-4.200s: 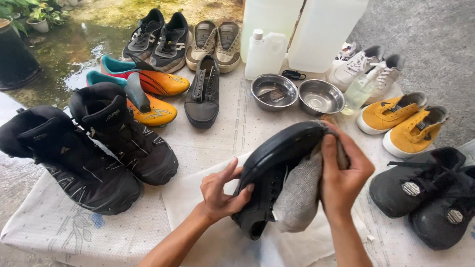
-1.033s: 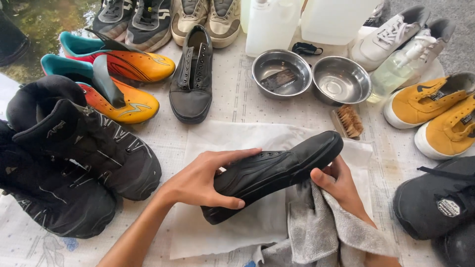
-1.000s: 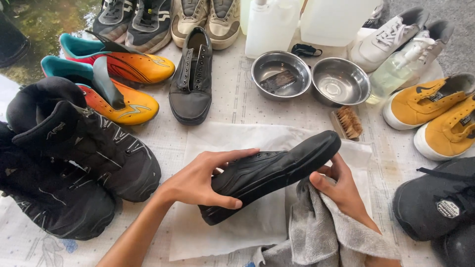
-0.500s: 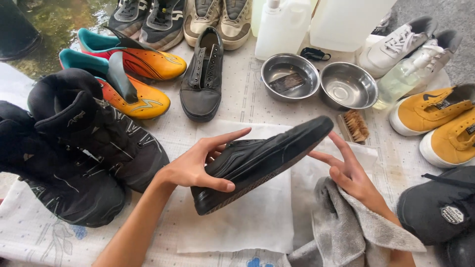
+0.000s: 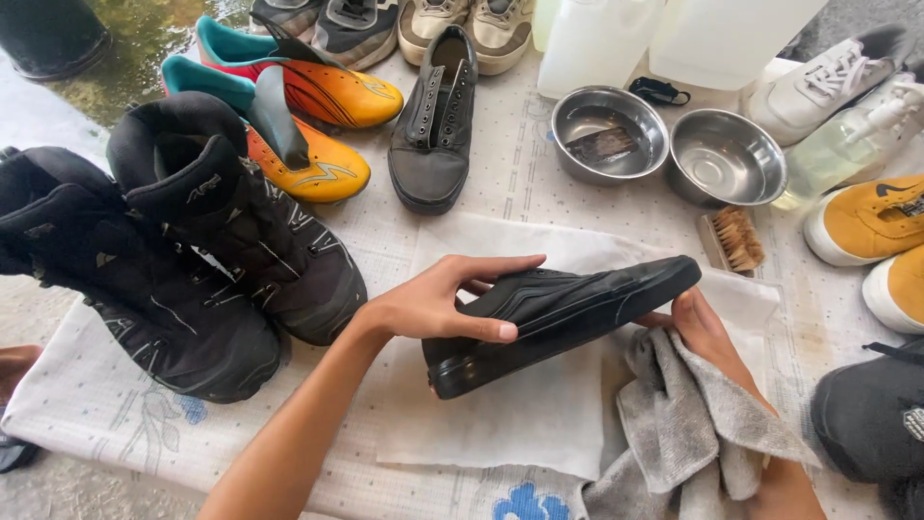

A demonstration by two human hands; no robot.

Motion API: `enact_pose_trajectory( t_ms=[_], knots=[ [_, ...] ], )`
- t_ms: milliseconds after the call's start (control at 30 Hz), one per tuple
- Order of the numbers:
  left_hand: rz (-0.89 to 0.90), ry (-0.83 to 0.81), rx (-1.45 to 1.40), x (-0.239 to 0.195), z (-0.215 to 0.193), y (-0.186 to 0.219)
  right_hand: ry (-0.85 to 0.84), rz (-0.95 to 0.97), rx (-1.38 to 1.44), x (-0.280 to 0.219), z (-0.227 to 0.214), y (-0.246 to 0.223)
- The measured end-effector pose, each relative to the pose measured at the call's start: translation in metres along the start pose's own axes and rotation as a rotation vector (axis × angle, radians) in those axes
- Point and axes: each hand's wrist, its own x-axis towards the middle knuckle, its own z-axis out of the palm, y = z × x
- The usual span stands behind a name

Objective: The person scrubs a black shoe with a soapy sponge, wipes it with a cloth, and then scrubs the sole with the sponge again. The shoe is held in one hand while the other hand performs the cleaning actions.

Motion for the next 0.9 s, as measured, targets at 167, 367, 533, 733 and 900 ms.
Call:
enact_pose_trajectory(
  t_ms=[167, 367, 533, 733, 900],
  knots=[
    [0.186, 0.072, -0.212, -0.001, 0.000, -0.011, -0.038, 0.136, 0.472, -0.021, 0.002, 0.013],
    [0.194, 0.397, -0.448, 0.005, 0.013, -0.016, -0.241, -0.217, 0.631, 0.058, -0.028, 0.076],
    [0.161, 0.573, -0.334, 0.008, 0.013, -0.038, -0.388, -0.447, 0.733, 0.100, -0.070, 0.103],
    [0.208, 0.442, -0.269, 0.002, 0.001, -0.036, -0.187, -0.184, 0.290, 0.092, -0.094, 0.102],
    [0.214, 0.143, -0.097, -0.002, 0.004, -0.030, -0.096, -0.254, 0.012, 0.110, -0.099, 0.105]
  ],
)
